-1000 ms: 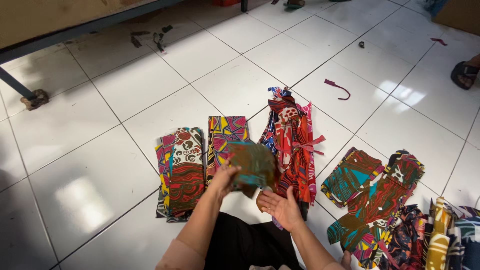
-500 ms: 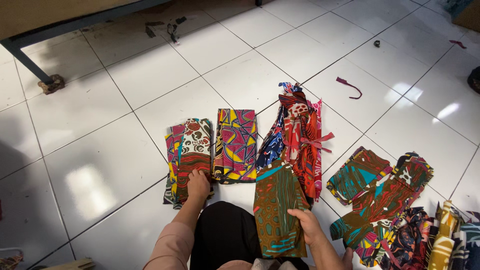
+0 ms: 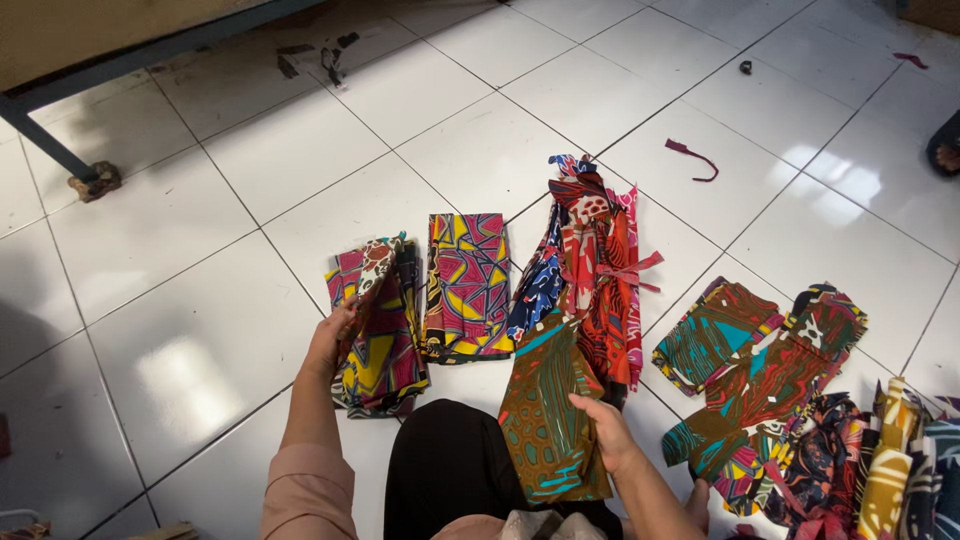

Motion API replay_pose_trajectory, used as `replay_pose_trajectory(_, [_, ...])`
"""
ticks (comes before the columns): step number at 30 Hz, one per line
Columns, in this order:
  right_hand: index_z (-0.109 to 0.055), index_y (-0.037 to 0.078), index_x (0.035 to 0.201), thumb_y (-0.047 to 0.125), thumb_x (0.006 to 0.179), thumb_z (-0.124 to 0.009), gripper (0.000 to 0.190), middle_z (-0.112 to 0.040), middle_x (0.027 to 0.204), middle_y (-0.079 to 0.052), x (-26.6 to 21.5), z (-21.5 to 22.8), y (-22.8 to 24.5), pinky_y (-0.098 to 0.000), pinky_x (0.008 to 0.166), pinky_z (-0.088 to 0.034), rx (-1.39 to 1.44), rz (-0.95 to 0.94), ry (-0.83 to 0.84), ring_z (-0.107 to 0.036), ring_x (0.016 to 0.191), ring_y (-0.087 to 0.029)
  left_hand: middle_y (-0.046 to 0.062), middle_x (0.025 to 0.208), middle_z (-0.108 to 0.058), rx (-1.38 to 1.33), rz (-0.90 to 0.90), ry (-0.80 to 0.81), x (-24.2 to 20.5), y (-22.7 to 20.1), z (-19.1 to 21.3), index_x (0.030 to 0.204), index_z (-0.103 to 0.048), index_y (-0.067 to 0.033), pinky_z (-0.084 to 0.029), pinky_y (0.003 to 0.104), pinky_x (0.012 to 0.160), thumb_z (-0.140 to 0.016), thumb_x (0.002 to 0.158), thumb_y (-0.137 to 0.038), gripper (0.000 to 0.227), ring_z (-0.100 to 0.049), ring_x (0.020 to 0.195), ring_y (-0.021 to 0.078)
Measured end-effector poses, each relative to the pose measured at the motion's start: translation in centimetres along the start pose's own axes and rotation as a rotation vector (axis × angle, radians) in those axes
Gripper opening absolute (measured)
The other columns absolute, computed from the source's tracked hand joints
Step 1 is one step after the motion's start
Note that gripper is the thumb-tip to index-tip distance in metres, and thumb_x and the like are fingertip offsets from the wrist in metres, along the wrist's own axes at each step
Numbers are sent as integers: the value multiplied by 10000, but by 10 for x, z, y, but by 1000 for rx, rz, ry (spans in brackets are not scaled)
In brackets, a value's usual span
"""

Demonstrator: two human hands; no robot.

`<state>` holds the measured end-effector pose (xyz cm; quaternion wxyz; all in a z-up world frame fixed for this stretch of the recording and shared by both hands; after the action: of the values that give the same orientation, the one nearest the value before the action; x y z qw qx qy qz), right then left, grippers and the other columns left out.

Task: The person sits on the floor and repeatedly folds colorful patterned fabrics into compact bundles. They secure each bundle with a thin fabric strip, tying it tightly, then place the finished bundle into a growing stack on the floor.

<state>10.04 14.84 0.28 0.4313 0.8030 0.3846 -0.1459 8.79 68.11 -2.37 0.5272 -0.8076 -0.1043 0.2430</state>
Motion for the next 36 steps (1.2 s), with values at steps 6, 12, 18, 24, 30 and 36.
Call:
replay_pose_trajectory(6, [-696,-41,1167,273,939,-630,394,-769,1031,-154,32,-31,3,-392,760,-614,43,-26,25,-754,852,-251,51,1664,-433,561,-117,504,-66,-16,-149,941,-731,-67,-448,354,1050,-582,872,-121,173,-555,1306,247])
replay_pose_trajectory(12, [-698,-12,1166,293,952,-713,373,-755,1010,-131,44,-40,-8,-374,741,-603,74,19,239,-732,872,-239,267,1287,-630,986,-725,781,-222,43,-299,707,-707,-35,-456,420,1049,-731,822,-187,193,-648,1128,392])
replay_pose_trajectory(18, [-670,-68,1199,9,856,-645,353,-757,1069,-189,-6,-24,-4,-421,814,-621,68,81,189,-750,915,-288,179,1150,-713,396,-322,-57,-181,22,-237,1186,-664,-11,-517,354,900,-643,1006,-281,325,-667,1022,237])
replay_pose_trajectory(24, [-665,-56,1258,-23,847,-627,415,-757,1143,-178,-42,-58,-22,-428,905,-608,64,38,316,-756,983,-282,179,1212,-708,-537,565,229,-209,36,-250,1320,-592,-33,-524,469,906,-668,867,-376,573,-674,1055,311])
replay_pose_trajectory(30, [-665,17,1252,136,974,-685,303,-730,1140,-126,-39,-29,-127,-395,836,-590,-288,-154,344,-728,926,-229,182,1523,-481,609,-312,248,-185,21,-190,1640,-145,-90,-406,337,1063,-731,731,72,1093,-523,1326,254])
replay_pose_trajectory(36, [-683,64,1179,348,1008,-633,336,-760,922,-81,17,81,-69,-331,614,-545,-1073,19,274,-720,709,-158,196,1437,-557,717,-111,311,-156,75,-93,1669,-157,-86,-486,365,937,-772,725,20,1132,-603,1182,261])
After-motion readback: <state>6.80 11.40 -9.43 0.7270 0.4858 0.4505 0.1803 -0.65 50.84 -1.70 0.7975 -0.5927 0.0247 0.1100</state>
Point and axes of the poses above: each hand's wrist, its own x-axis towards the middle knuckle, its own z-axis out of the back of the hand, y = z × x, the point moved 5 cm from there along x, towards the middle knuckle
